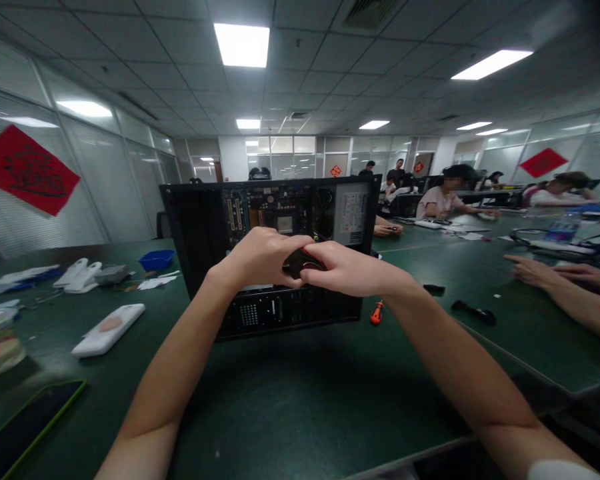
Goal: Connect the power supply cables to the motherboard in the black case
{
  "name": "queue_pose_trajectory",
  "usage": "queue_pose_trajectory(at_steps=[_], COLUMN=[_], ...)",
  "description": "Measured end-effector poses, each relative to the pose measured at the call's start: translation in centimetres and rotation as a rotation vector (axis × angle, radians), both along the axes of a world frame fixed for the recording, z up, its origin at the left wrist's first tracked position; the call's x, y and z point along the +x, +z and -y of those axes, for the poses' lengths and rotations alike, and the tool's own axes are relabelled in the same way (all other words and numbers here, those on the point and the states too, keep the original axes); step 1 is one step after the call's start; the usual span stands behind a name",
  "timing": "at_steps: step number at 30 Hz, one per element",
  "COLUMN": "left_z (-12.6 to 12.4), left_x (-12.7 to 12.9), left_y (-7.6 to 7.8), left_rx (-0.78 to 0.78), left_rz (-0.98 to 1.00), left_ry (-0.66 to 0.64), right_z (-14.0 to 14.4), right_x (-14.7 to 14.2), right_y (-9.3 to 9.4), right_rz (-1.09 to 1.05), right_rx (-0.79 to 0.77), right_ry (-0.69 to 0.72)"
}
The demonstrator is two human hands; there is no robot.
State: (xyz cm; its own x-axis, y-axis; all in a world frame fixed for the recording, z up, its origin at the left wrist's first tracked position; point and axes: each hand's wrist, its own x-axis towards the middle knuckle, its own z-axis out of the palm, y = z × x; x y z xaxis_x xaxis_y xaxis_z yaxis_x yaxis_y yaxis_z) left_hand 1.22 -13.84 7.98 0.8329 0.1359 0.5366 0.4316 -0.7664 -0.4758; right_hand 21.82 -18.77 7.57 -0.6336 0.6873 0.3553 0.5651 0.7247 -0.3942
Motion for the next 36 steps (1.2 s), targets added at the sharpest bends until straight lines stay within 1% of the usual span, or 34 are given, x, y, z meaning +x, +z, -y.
queue_pose_trajectory(at_steps=[7, 14, 17, 20, 24, 26, 30, 32, 36], left_z=[-0.2, -0.2, -0.4, -0.8, -0.9, -0.8, -0.2, -0.1, -0.3], left_x=[0.0, -0.1, -0.1, 0.1, 0.1, 0.1, 0.2, 0.2, 0.0], left_y=[-0.3, -0.1, -0.3, -0.6, -0.7, -0.6, -0.5, -0.5, -0.3], left_rx=[-0.031, -0.029, -0.045, -0.062, -0.073, -0.083, -0.085, -0.076, -0.084], left_rz=[0.003, 0.01, 0.011, 0.012, 0.002, -0.001, 0.019, 0.031, 0.049], left_ry=[-0.002, 0.033, 0.021, 0.017, 0.066, 0.082, 0.071, 0.059, 0.033], right_z=[-0.3, -0.1, -0.2, -0.6, -1.0, -1.2, -1.4, -1.5, -1.8], right_x=[0.5, 0.2, 0.4, 0.7, 0.9, 1.0, 1.4, 1.6, 1.7], right_y=[0.1, 0.2, 0.2, 0.1, -0.1, -0.2, -0.1, 0.0, 0.0], right_rz=[-0.002, -0.054, -0.056, -0.059, -0.068, -0.072, -0.113, -0.142, -0.203], right_rx=[-0.077, -0.128, -0.158, -0.154, -0.138, -0.167, -0.25, -0.24, -0.16], right_ry=[0.019, 0.049, 0.06, 0.071, 0.076, 0.092, 0.163, 0.151, 0.099])
